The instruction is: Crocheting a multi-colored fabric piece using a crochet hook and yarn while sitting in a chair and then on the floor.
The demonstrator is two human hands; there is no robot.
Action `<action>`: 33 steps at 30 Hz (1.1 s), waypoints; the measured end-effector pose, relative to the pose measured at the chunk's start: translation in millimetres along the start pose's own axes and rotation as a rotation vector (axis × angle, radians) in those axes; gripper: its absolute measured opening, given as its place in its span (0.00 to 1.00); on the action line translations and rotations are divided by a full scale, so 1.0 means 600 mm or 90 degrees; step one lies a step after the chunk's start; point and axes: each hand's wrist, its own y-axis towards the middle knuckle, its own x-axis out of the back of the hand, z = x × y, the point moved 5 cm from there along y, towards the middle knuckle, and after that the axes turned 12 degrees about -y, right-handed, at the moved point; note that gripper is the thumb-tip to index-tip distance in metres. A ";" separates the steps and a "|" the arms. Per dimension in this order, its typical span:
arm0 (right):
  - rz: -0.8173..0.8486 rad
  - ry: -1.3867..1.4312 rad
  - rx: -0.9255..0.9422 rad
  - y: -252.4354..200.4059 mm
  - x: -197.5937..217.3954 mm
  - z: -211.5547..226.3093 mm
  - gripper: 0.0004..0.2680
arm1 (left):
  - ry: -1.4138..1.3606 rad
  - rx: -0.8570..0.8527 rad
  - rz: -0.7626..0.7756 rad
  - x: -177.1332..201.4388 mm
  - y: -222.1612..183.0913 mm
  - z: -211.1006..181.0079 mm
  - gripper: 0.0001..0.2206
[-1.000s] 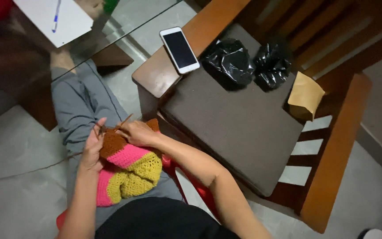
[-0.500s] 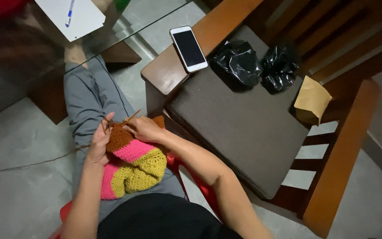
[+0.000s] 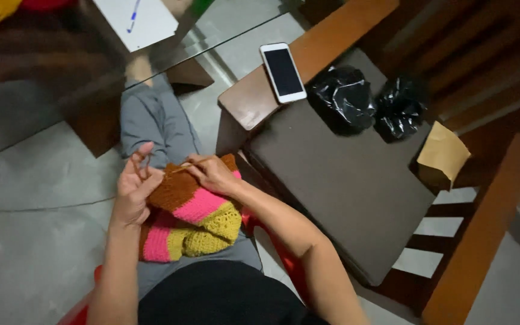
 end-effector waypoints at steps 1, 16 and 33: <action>0.003 0.002 0.008 -0.001 -0.003 -0.007 0.09 | 0.018 -0.004 -0.006 -0.005 -0.001 -0.001 0.29; -0.042 0.373 0.171 -0.059 0.073 0.078 0.20 | 0.125 -0.045 0.032 -0.076 -0.046 -0.075 0.37; -0.296 0.339 0.221 -0.093 0.079 0.050 0.04 | 0.183 -0.068 0.064 -0.111 -0.049 -0.077 0.44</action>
